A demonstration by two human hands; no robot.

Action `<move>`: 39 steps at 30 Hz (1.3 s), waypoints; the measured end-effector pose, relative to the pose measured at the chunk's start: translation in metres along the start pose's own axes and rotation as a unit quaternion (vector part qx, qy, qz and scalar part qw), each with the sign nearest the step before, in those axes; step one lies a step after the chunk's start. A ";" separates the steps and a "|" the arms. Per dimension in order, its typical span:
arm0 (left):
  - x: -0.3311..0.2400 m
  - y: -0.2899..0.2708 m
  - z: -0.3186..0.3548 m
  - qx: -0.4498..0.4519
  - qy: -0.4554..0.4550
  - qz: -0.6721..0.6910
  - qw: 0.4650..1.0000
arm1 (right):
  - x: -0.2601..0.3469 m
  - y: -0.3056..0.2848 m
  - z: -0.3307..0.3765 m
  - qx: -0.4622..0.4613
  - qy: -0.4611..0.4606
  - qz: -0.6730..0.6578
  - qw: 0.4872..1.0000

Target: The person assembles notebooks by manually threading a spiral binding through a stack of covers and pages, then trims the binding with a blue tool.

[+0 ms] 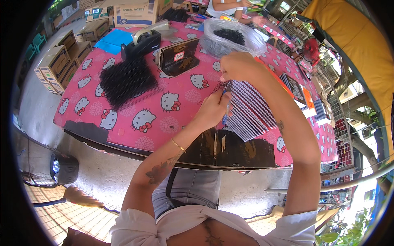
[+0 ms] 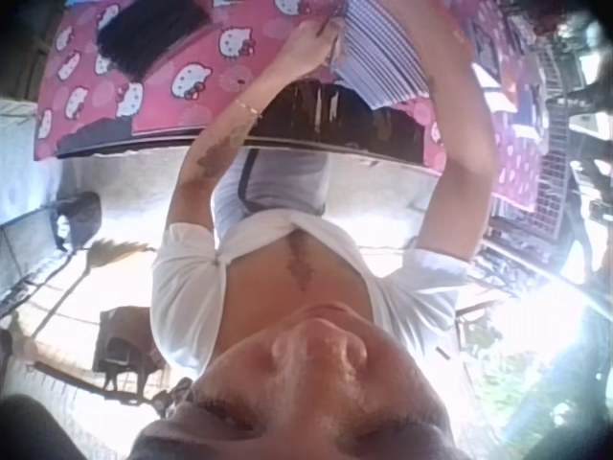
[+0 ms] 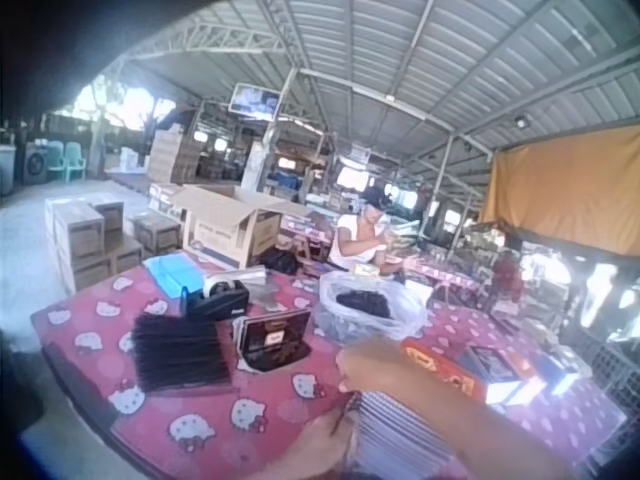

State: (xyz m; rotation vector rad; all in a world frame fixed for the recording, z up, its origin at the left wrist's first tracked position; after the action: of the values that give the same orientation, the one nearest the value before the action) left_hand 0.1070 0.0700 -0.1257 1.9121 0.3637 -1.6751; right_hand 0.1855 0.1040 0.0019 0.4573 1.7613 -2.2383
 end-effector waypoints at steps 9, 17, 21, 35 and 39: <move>0.000 0.000 -0.004 -0.008 0.004 0.010 1.000 | -0.001 -0.001 0.001 0.022 0.003 0.021 1.000; 0.021 0.009 0.018 0.013 0.027 0.038 0.999 | -0.002 0.005 -0.004 -0.094 0.036 0.011 0.995; 0.024 -0.008 0.011 -0.026 -0.008 0.094 0.995 | 0.014 -0.008 -0.004 -0.130 -0.004 0.002 0.992; 0.004 0.000 0.004 -0.036 -0.029 0.023 0.999 | 0.011 0.014 -0.010 0.022 -0.072 0.000 0.997; 0.016 0.006 0.016 0.000 -0.033 0.025 0.999 | 0.008 0.022 -0.013 -0.001 -0.046 -0.012 0.999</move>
State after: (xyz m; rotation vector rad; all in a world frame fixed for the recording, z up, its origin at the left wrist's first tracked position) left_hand 0.0997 0.0531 -0.1406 1.8453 0.2880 -1.7000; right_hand 0.1876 0.1119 -0.0236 0.3293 1.7311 -2.2371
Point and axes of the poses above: each hand's wrist, its own z-axis away from the middle knuckle, its own y-axis out of the palm, x = y × z, the point moved 6 cm from there along -z, towards the middle knuckle, and after that the axes turned 8 degrees about z, right-handed, at the moved point
